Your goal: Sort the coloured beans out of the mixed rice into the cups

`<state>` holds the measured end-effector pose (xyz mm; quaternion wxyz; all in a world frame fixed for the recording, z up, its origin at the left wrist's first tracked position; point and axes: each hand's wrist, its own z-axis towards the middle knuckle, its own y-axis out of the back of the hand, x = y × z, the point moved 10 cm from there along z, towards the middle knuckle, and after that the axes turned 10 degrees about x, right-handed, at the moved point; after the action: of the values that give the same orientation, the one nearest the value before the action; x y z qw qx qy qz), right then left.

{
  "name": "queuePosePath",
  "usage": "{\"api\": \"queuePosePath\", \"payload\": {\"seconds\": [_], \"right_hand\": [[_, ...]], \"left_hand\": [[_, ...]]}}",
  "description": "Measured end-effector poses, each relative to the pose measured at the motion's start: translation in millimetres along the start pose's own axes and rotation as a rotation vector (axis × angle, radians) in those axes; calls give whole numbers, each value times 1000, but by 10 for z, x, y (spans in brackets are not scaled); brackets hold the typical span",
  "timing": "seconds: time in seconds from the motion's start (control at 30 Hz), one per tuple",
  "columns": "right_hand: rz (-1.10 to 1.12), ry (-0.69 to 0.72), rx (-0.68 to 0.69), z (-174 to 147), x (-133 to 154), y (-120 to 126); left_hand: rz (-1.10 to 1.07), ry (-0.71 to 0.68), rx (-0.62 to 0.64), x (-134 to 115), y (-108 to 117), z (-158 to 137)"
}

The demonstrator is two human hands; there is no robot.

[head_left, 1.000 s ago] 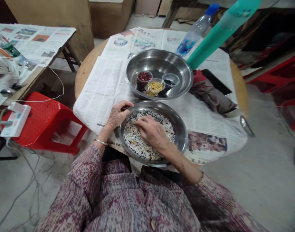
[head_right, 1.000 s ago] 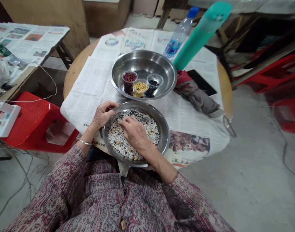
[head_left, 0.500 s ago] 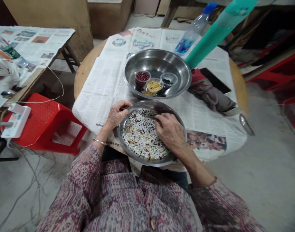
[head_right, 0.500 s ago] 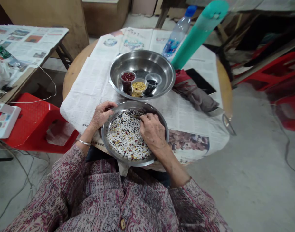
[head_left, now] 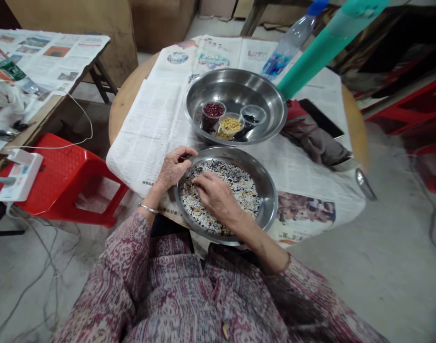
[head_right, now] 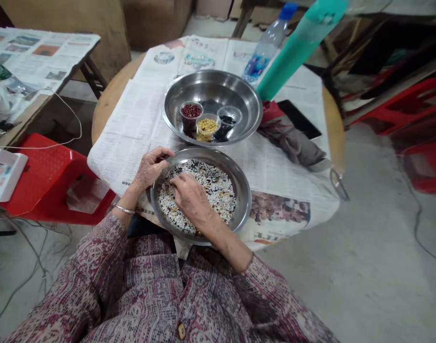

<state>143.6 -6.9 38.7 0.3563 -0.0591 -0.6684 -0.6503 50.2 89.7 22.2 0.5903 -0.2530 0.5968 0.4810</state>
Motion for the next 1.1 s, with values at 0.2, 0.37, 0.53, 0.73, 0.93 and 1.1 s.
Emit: {"api": "queuePosePath", "payload": {"seconds": [0.2, 0.37, 0.53, 0.73, 0.93, 1.1], "right_hand": [[-7, 83, 85, 16, 198, -130], [-6, 158, 107, -11, 288, -147], [-97, 70, 74, -33, 110, -83], [-111, -34, -52, -186, -200, 189], [-158, -76, -174, -513, -399, 424], [-154, -114, -247, -766, -435, 508]], "left_hand": [[15, 14, 5, -19, -8, -3], [29, 11, 2, -32, -1, -4], [35, 15, 5, -20, 1, -5], [6, 29, 4, 34, -9, 1], [20, 54, 15, 16, 6, -3], [51, 62, 12, 37, 14, -21]]}}
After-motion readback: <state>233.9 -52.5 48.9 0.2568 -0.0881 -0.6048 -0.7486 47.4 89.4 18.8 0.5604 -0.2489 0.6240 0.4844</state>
